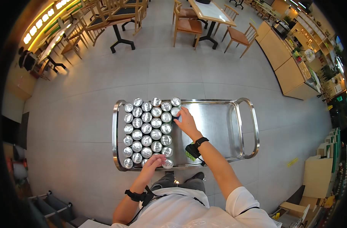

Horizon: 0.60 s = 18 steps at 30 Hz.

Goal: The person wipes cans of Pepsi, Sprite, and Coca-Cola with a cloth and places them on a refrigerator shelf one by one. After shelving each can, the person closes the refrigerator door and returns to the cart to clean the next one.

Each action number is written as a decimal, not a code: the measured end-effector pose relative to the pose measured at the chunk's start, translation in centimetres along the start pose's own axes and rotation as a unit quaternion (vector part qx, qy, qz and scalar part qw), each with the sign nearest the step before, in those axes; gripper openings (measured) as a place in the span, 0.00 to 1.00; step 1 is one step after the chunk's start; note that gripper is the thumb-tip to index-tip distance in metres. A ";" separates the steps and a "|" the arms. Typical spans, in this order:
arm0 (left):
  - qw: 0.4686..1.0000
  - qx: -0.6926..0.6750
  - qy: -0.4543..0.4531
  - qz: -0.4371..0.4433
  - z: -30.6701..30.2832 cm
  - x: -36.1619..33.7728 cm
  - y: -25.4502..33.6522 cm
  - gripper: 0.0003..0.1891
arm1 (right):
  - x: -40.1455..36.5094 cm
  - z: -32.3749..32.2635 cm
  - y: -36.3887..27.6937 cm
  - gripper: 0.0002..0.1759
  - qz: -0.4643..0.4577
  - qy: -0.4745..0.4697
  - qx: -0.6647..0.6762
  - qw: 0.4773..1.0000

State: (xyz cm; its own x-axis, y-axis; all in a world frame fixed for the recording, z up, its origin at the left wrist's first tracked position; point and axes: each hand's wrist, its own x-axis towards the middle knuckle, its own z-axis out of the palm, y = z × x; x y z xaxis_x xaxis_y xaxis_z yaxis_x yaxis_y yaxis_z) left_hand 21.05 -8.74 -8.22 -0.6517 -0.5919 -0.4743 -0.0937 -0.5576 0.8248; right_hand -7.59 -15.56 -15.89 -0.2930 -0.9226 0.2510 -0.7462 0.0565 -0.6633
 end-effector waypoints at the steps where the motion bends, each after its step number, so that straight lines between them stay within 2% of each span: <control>1: 1.000 0.004 0.005 0.000 -0.3 0.2 -0.1 0.15 | 0.1 0.4 0.5 0.16 -0.015 -0.005 -0.008 1.000; 6: 0.999 0.017 0.016 -0.028 0.6 1.2 0.7 0.15 | 0.1 1.5 1.1 0.17 0.019 0.002 0.011 1.000; 8: 0.999 0.021 0.010 -0.038 1.3 1.9 1.3 0.15 | 0.1 2.5 1.9 0.20 0.042 0.037 0.055 0.997; 12: 0.999 0.043 -0.027 0.007 2.5 3.7 2.6 0.15 | -1.0 0.9 1.0 0.23 0.065 0.043 0.051 0.996; 14: 0.994 0.100 -0.016 0.035 3.1 4.6 3.3 0.15 | -2.5 -0.6 1.1 0.25 0.045 0.116 0.095 0.988; 15: 0.990 0.122 0.014 0.066 3.6 5.3 3.0 0.17 | -3.5 -1.9 0.6 0.25 0.052 0.118 0.087 0.988; 16: 0.962 0.233 0.045 0.137 3.9 5.9 3.0 0.19 | -4.5 -3.8 -0.5 0.26 0.068 0.124 0.118 0.983; 18: 0.861 0.418 0.084 0.278 4.5 7.1 3.7 0.27 | -6.1 -7.9 -2.6 0.27 0.093 0.105 0.159 0.977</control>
State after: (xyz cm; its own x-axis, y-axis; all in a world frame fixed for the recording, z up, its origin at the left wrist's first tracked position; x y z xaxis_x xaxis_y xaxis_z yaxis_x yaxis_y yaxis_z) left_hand 12.66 -12.38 -7.11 -0.6596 -0.7467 0.0859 -0.3563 0.4113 0.8390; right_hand -8.55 -7.08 -10.16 -0.5469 -0.8069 0.2231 -0.4544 0.0623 -0.8886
